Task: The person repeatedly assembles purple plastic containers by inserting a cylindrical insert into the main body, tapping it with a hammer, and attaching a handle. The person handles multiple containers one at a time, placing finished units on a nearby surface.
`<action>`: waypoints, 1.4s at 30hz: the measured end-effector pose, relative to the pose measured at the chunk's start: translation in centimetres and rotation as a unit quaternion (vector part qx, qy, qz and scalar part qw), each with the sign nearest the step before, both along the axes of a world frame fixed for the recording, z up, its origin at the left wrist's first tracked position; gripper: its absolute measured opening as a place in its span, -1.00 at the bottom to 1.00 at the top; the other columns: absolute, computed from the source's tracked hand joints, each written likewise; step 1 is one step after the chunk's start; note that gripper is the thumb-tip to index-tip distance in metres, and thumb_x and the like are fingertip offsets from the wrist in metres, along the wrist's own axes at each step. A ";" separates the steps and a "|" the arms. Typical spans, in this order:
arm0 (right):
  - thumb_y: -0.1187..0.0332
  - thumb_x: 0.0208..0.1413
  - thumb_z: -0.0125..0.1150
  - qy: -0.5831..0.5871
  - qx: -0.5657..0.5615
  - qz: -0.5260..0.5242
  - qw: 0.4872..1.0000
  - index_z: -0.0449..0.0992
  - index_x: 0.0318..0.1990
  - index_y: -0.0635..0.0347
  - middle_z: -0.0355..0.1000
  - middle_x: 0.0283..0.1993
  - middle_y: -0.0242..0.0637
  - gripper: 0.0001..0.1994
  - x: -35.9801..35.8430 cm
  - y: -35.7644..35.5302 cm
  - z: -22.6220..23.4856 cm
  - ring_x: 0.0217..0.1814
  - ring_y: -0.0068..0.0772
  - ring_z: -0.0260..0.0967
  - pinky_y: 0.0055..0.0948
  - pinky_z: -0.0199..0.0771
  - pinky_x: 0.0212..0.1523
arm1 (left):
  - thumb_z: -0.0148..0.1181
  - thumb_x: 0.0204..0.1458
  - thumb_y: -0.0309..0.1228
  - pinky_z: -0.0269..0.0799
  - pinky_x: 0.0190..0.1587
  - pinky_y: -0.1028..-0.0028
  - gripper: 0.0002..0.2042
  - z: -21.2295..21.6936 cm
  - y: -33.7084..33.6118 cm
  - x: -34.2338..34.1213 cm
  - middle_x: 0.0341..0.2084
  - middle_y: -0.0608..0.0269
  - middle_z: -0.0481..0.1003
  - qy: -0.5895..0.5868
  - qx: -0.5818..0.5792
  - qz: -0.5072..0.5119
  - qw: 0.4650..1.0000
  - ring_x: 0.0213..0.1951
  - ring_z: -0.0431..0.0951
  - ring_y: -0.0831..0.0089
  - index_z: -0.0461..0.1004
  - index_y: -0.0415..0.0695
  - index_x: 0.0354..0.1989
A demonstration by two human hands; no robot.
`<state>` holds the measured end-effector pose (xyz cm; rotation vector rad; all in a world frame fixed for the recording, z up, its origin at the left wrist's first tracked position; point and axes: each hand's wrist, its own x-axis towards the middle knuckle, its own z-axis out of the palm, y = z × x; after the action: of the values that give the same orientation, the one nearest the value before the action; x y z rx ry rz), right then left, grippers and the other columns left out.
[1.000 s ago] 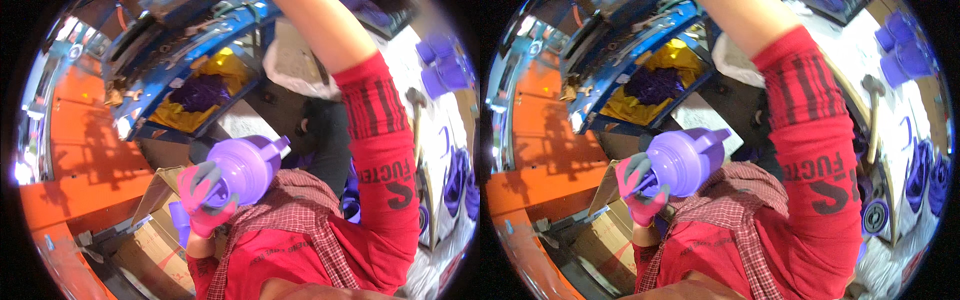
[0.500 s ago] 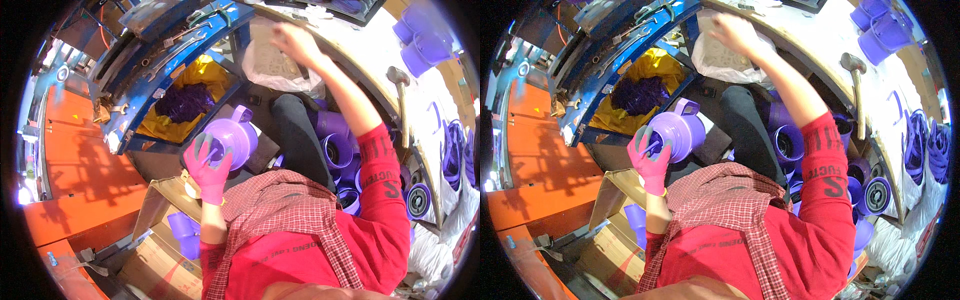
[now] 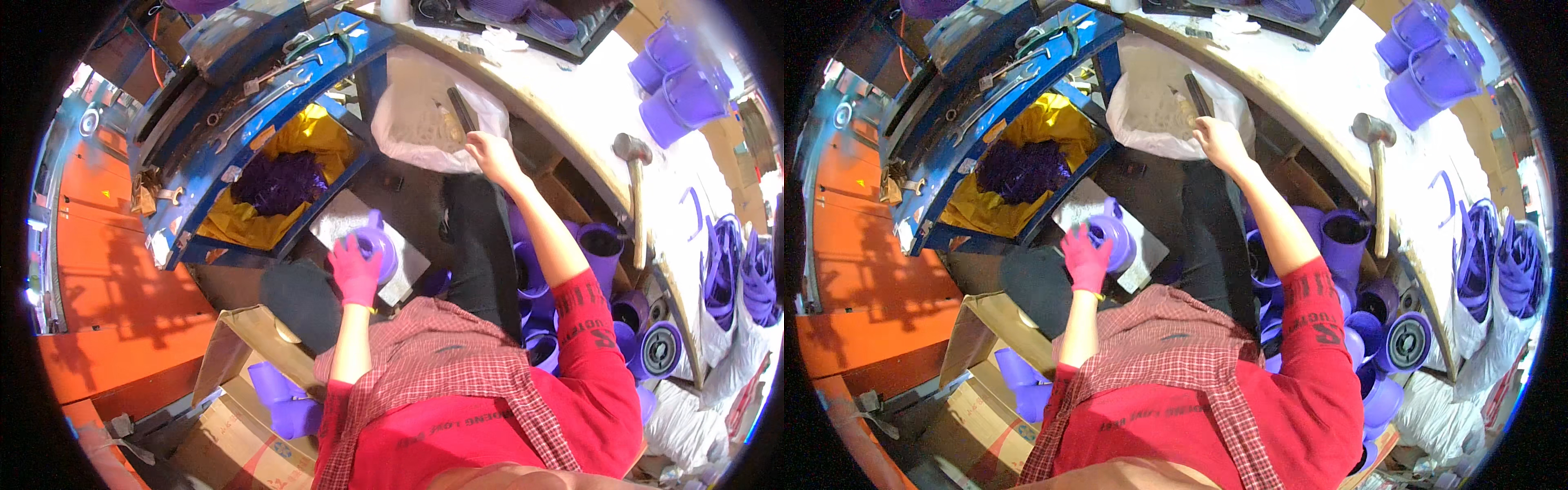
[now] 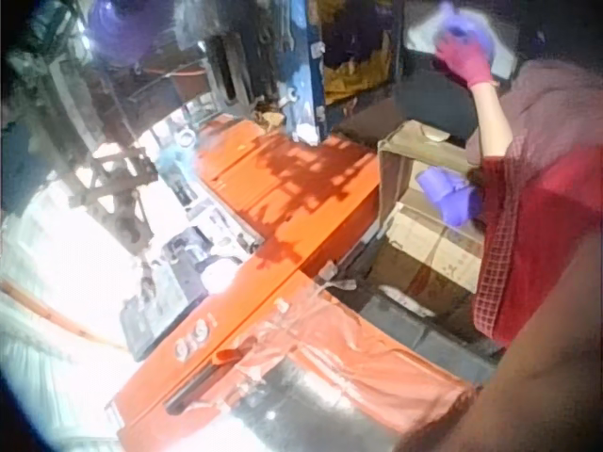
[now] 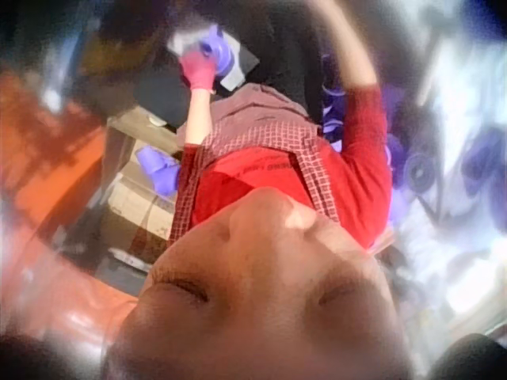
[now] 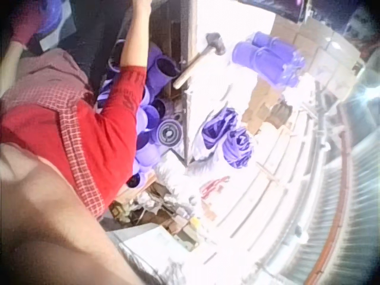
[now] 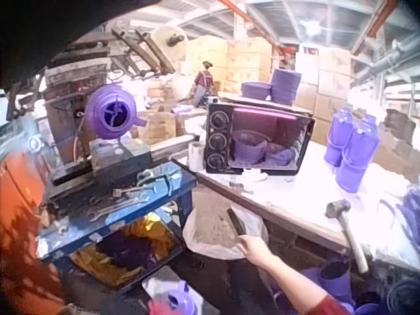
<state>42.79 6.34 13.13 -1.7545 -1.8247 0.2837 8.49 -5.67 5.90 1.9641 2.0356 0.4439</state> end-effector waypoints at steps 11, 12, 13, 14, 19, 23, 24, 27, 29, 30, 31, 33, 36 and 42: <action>0.32 -0.09 0.33 -0.110 -0.077 -0.110 0.985 0.40 -0.04 0.48 0.45 -0.06 0.28 -0.52 3.2 12.8 -9.4 0.01 0.21 0.45 -0.06 0.41 0.13 | 0.51 -0.31 -0.05 0.28 0.19 0.12 -0.19 -4.2 -0.7 -1.1 0.07 -0.11 0.35 -0.007 0.083 0.018 0.996 0.09 0.31 -0.05 0.37 -0.26 0.13; 0.34 -0.07 0.30 -0.050 -0.052 -0.075 0.995 0.38 0.05 0.47 0.45 -0.04 0.23 -0.47 3.3 10.6 -7.9 0.01 0.20 0.44 -0.05 0.41 0.13 | 0.51 -0.32 -0.03 0.25 0.21 0.09 -0.17 -4.8 -0.5 -0.9 0.08 -0.10 0.34 -0.014 0.075 0.032 0.997 0.10 0.30 -0.07 0.36 -0.25 0.14; 0.40 -0.04 0.25 -0.096 0.036 -0.078 0.992 0.36 0.16 0.41 0.46 -0.03 0.19 -0.44 2.8 8.2 -6.7 0.00 0.17 0.46 -0.07 0.44 0.08 | 0.53 -0.34 -0.06 0.22 0.24 0.08 -0.15 -5.4 -0.4 -0.6 0.08 -0.10 0.34 -0.020 0.091 0.052 0.994 0.14 0.28 -0.07 0.33 -0.23 0.16; 0.45 -0.02 0.20 -0.022 -0.017 -0.078 0.997 0.33 0.23 0.36 0.44 0.01 0.19 -0.42 2.4 5.7 -5.0 0.06 0.12 0.44 -0.13 0.43 0.11 | 0.54 -0.37 -0.09 0.18 0.27 0.08 -0.13 -6.1 -0.3 -0.5 0.08 -0.11 0.33 -0.033 0.097 0.062 0.993 0.18 0.25 -0.06 0.31 -0.21 0.18; 0.58 0.14 0.19 0.427 0.129 -0.001 0.895 0.42 0.02 0.32 0.45 -0.23 -0.27 -0.72 -6.7 -1.9 2.8 -0.36 -0.42 0.45 -0.48 0.48 -0.28 | 0.63 -0.48 -0.23 0.23 0.24 0.11 -0.05 -8.4 0.0 -0.1 0.11 0.00 0.38 -0.278 0.157 0.067 0.945 0.17 0.34 0.00 0.27 -0.10 0.23; 0.34 0.21 0.26 0.713 0.145 0.264 0.633 0.28 -0.40 0.11 0.28 -0.61 -0.39 -0.75 -15.9 -6.4 8.4 -0.68 -0.52 0.19 -0.48 0.25 -0.68 | 0.62 -0.48 -0.09 0.27 0.20 0.16 -0.03 -8.8 0.2 -0.1 0.09 0.06 0.41 -0.235 0.151 0.079 0.957 0.12 0.40 0.07 0.30 -0.08 0.24; 0.33 0.15 0.33 0.702 0.140 0.358 0.599 0.32 -0.37 0.11 0.34 -0.59 -0.39 -0.76 -18.0 -7.2 8.4 -0.63 -0.46 0.27 -0.45 0.29 -0.68 | 0.61 -0.47 -0.03 0.27 0.21 0.16 -0.02 -8.9 0.2 -0.1 0.10 0.07 0.40 -0.208 0.180 0.072 0.959 0.12 0.40 0.08 0.30 -0.08 0.24; 0.30 0.16 0.31 0.639 0.077 0.348 0.682 0.30 -0.36 0.13 0.27 -0.59 -0.42 -0.74 -22.1 -7.6 4.0 -0.67 -0.54 0.18 -0.47 0.20 -0.69 | 0.55 -0.44 0.08 0.16 0.27 0.13 0.01 -9.0 0.4 -0.1 0.16 0.08 0.35 -0.214 0.153 0.059 0.963 0.20 0.31 0.11 0.26 -0.12 0.26; 0.58 0.09 0.16 0.550 0.045 0.220 0.805 0.28 -0.39 0.18 0.24 -0.62 -0.34 -0.84 -23.6 -6.5 -1.3 -0.69 -0.50 0.18 -0.47 0.24 -0.69 | 0.54 -0.44 0.09 0.11 0.29 0.10 0.01 -9.2 0.5 -0.1 0.18 0.09 0.33 -0.219 0.157 0.053 0.962 0.23 0.29 0.11 0.25 -0.11 0.26; 0.63 0.09 0.12 0.521 0.012 0.195 0.831 0.27 -0.39 0.19 0.24 -0.62 -0.32 -0.84 -24.1 -6.3 -3.7 -0.71 -0.50 0.18 -0.45 0.26 -0.69 | 0.55 -0.48 0.10 0.13 0.28 0.12 0.03 -9.3 0.4 0.0 0.17 0.08 0.33 -0.195 0.155 0.056 0.967 0.22 0.30 0.11 0.24 -0.10 0.26; 0.64 0.13 0.09 0.574 0.023 0.183 0.798 0.26 -0.39 0.20 0.23 -0.63 -0.30 -0.84 -24.2 -6.0 -5.7 -0.73 -0.50 0.17 -0.45 0.27 -0.68 | 0.56 -0.51 0.10 0.15 0.27 0.13 0.05 -9.4 0.6 0.0 0.17 0.06 0.33 -0.173 0.165 0.057 0.969 0.21 0.30 0.10 0.24 -0.09 0.25; 0.66 0.10 0.17 0.615 0.023 0.222 0.756 0.30 -0.38 0.22 0.32 -0.57 -0.27 -0.82 -24.3 -4.8 -7.9 -0.67 -0.56 0.24 -0.54 0.27 -0.65 | 0.57 -0.58 0.11 0.17 0.26 0.13 0.09 -9.6 0.6 0.1 0.17 0.05 0.32 -0.153 0.153 0.060 0.974 0.21 0.30 0.09 0.22 -0.07 0.24; 0.66 0.11 0.21 0.647 -0.030 0.181 0.740 0.30 -0.37 0.22 0.34 -0.56 -0.29 -0.80 -23.8 -4.1 -6.5 -0.69 -0.59 0.25 -0.58 0.26 -0.64 | 0.58 -0.61 0.12 0.16 0.27 0.12 0.10 -9.5 0.4 0.3 0.17 0.05 0.32 -0.136 0.118 0.080 0.980 0.21 0.30 0.07 0.22 -0.07 0.24; 0.53 0.07 0.30 0.633 0.010 0.317 0.707 0.38 -0.44 0.12 0.36 -0.58 -0.39 -0.82 -23.9 -4.4 -0.8 -0.63 -0.57 0.29 -0.54 0.31 -0.56 | 0.54 -0.50 0.16 0.14 0.26 0.06 0.06 -9.6 0.6 0.0 0.16 0.02 0.32 -0.174 0.174 0.056 0.968 0.22 0.28 0.05 0.24 -0.12 0.23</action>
<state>18.91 1.92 12.29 -0.4110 -1.1717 1.3327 8.50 -5.05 -3.71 1.7875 1.9424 1.1534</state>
